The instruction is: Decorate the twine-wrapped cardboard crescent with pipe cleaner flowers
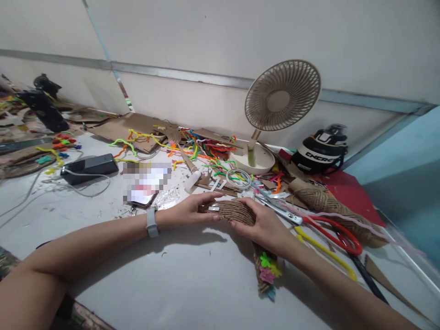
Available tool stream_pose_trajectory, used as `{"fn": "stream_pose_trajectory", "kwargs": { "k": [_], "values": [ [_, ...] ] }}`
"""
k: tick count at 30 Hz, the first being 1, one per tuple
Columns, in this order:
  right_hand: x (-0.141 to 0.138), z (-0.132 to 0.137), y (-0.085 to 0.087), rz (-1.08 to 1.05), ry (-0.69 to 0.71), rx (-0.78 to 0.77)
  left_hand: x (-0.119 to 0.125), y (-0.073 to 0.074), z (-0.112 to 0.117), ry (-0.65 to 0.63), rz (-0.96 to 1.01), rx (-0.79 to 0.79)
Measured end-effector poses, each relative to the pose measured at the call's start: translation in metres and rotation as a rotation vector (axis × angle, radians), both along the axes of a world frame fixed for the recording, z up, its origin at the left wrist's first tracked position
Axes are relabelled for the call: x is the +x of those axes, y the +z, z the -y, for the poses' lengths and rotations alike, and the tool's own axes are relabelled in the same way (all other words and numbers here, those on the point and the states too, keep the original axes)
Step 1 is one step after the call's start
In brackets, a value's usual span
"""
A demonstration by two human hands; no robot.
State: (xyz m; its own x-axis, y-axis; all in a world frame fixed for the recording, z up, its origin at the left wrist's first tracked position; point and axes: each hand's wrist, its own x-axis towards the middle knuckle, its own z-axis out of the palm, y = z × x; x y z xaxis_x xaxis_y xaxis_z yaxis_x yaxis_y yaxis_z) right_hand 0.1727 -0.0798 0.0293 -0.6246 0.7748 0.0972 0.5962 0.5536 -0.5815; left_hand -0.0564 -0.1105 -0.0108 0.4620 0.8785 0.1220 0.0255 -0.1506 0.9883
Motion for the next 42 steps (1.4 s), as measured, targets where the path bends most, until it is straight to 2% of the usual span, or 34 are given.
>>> {"fn": "stream_pose_trajectory", "kwargs": {
  "k": [3,9,13,18,25,35,39,42],
  "values": [
    [0.0,0.0,0.0,-0.018,-0.014,-0.028,0.001,0.001,0.001,0.017,-0.052,0.036],
    [0.0,0.001,0.001,-0.018,-0.011,-0.009,0.003,0.005,0.004,0.026,-0.07,0.004],
    [-0.001,0.003,0.0,0.012,-0.007,0.075,0.004,0.005,0.005,0.026,-0.059,-0.004],
    [-0.001,0.006,-0.003,0.027,0.015,0.211,0.005,0.005,0.006,-0.004,0.012,-0.121],
    [0.0,0.008,-0.003,0.006,0.055,0.266,0.004,0.008,0.008,-0.01,0.014,-0.173],
    [-0.001,0.009,-0.002,0.015,0.052,0.273,0.005,0.014,0.011,0.02,0.023,-0.151],
    [0.0,0.007,0.005,0.015,0.025,0.255,0.004,0.014,0.01,0.056,0.023,-0.224],
    [0.001,0.006,0.008,0.007,0.009,0.252,0.004,0.011,0.009,0.028,0.009,-0.277]
  ]
}}
